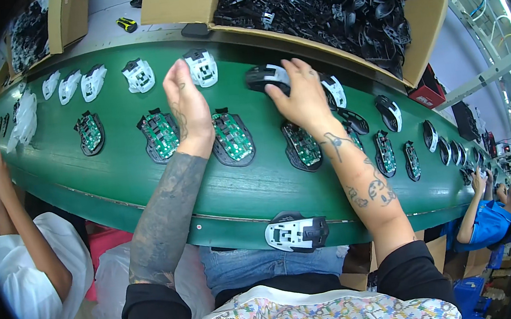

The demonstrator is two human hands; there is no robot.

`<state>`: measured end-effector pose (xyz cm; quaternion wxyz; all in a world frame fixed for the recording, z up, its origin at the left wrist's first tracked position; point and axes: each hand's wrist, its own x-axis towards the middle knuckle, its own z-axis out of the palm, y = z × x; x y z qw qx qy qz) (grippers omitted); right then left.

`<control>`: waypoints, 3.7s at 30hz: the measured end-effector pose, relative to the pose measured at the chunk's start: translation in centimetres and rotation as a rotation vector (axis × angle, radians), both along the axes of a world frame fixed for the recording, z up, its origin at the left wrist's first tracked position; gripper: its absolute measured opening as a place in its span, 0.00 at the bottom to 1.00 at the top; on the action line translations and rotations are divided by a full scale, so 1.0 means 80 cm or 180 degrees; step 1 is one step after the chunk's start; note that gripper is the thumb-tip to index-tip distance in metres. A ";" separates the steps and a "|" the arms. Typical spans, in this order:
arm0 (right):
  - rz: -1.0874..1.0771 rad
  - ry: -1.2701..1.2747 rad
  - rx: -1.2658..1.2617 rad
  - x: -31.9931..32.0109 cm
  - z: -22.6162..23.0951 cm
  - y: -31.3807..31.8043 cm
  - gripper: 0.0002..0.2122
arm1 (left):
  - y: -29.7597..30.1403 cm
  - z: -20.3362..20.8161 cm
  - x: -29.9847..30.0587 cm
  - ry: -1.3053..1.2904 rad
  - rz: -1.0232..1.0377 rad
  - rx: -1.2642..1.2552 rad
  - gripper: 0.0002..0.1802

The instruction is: The person assembles small electronic devices on a green workbench. They repeatedly pick up white plastic housings and black components, fit them together, and place the assembled units in a row.

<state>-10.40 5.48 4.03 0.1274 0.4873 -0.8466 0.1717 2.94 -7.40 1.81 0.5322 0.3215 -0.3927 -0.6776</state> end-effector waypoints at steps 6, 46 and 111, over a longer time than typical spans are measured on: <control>0.0705 -0.0698 0.0236 0.045 -0.017 -0.107 0.30 | 0.001 -0.013 -0.001 -0.0025 0.0044 0.0271 0.31; 0.0513 -0.0278 0.0029 -0.117 0.096 0.022 0.12 | 0.026 -0.012 0.007 0.1444 -0.2417 0.1271 0.19; 0.1025 -0.5111 -0.1524 0.060 0.037 0.121 0.06 | 0.063 0.027 0.030 0.0420 -0.2824 0.0437 0.27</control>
